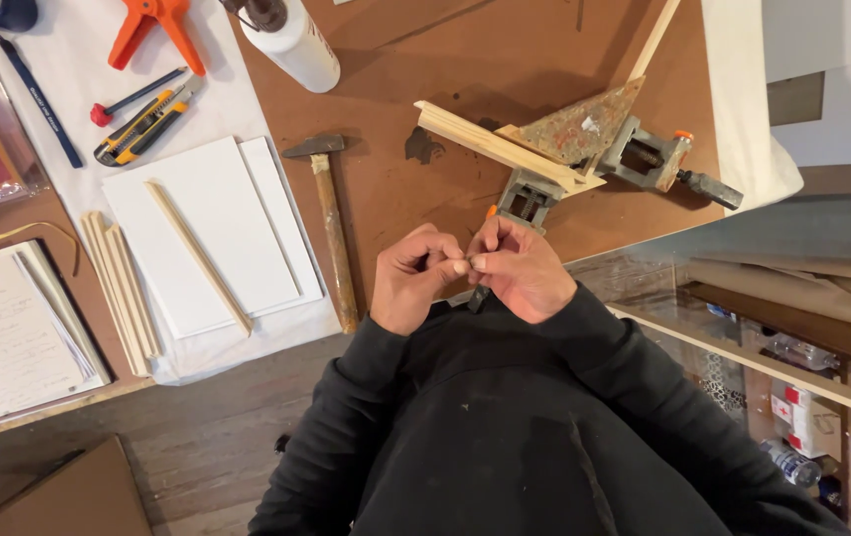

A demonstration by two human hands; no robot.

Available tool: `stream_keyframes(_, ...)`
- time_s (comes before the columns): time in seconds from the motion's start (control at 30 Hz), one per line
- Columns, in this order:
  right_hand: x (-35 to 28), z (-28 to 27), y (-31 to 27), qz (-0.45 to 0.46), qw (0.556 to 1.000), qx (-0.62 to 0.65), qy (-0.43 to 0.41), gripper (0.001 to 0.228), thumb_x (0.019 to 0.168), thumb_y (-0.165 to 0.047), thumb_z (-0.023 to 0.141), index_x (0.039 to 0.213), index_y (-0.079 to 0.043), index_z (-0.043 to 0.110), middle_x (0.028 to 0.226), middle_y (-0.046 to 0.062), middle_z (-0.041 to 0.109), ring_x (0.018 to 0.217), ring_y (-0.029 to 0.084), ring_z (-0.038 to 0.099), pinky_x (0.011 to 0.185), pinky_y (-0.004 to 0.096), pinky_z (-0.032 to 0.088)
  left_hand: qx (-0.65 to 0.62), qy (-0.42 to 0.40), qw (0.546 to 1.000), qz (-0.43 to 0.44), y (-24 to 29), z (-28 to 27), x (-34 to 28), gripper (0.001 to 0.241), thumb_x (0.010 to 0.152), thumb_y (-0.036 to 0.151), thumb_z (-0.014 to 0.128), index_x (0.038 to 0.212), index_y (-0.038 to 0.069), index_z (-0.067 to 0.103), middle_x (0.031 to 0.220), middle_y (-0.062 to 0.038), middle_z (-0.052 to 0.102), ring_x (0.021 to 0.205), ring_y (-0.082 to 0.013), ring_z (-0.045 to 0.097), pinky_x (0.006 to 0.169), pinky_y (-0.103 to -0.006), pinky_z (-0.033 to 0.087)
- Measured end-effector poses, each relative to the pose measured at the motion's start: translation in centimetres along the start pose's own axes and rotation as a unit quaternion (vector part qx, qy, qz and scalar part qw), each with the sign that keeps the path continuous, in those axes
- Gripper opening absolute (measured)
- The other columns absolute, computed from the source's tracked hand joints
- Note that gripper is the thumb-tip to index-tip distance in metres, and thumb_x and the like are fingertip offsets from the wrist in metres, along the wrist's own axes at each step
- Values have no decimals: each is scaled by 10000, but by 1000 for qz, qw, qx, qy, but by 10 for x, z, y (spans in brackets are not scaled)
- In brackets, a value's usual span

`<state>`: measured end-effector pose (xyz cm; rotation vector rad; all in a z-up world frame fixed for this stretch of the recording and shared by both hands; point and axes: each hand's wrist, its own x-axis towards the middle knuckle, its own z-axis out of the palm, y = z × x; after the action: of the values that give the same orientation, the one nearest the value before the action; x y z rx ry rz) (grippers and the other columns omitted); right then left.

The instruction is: Assembling the corner of a wooden picture frame using glue, a corner clamp, and a hammer with small nails.

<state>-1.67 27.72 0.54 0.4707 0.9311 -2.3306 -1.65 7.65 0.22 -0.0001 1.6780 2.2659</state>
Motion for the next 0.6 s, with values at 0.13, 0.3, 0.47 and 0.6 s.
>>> stream_keyframes(0.13,2,-10,4,1,999,-21,30,229,866,67,683,889,-83,512,911,95,660,790,195,632,722,323,504,-154,68,986,-7,-2,-17,20,63,937,-6,685,951,24,632,876,20,544,755,-43,485,666,-212,393)
stream_keyframes(0.3,2,-16,6,4,999,-33,36,182,889,51,679,880,-61,536,918,109,667,822,176,622,753,309,511,-48,110,993,3,-5,-40,88,79,1030,67,599,972,70,545,813,-1,560,702,-83,535,642,-239,451)
stream_keyframes(0.47,-2,-18,10,39,996,-72,31,191,856,45,692,893,-76,550,898,61,653,782,161,620,711,293,495,135,50,983,113,-7,-38,223,119,967,69,690,912,47,586,791,-13,597,709,-117,572,652,-290,504)
stream_keyframes(0.6,-9,-26,10,61,993,-77,62,222,847,41,710,876,-89,532,832,32,618,746,161,638,673,296,502,373,62,921,97,-50,-47,306,176,840,128,805,834,42,651,740,-63,704,687,-206,689,663,-353,557)
